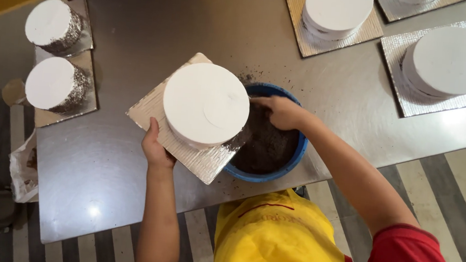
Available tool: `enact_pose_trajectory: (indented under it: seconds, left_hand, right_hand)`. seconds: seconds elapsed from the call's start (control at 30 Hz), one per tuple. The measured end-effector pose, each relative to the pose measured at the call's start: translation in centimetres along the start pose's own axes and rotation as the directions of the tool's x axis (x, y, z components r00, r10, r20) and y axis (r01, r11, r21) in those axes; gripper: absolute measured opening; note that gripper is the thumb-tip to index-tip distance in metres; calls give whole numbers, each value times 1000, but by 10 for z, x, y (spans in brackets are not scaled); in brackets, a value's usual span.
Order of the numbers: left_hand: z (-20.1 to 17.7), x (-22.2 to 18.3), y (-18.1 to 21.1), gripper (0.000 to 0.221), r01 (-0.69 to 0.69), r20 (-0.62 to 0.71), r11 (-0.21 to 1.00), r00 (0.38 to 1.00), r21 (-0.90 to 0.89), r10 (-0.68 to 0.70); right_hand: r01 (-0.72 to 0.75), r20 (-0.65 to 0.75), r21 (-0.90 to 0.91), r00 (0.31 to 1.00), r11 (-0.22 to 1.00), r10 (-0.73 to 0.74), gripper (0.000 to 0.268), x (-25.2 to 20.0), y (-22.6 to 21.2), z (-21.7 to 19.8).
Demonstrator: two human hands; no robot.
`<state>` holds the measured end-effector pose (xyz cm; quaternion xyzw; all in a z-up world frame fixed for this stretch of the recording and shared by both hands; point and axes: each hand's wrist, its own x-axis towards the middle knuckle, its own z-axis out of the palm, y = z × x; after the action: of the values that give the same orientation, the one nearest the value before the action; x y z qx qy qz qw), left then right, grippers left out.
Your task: The recorder applies chocolate sprinkles or crumbs to the sides of several round white-frosted cakes using their hands.
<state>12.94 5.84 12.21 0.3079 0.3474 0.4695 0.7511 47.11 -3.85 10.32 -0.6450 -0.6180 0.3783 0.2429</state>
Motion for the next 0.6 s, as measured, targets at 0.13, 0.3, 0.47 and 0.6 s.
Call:
enact_pose_trajectory:
  seconds: [0.13, 0.3, 0.47, 0.6]
  left_hand:
    - [2, -25, -16, 61, -97, -48, 995, 994, -3, 97]
    - [-8, -52, -48, 65, -231, -161, 969, 963, -87, 215]
    - [0, -80, -70, 68, -372, -165, 923, 921, -97, 354]
    - [-18, -91, -105, 71, -347, -211, 921, 927, -175, 309]
  right_hand:
    - [-17, -41, -110, 999, 994, 12, 57, -4, 4, 14]
    - [-60, -98, -155, 994, 986, 45, 59, -4, 1, 27]
    - [35, -192, -150, 979, 988, -64, 53, -5, 22, 50]
    - [-91, -252, 576, 925, 812, 282, 30, 5, -7, 55]
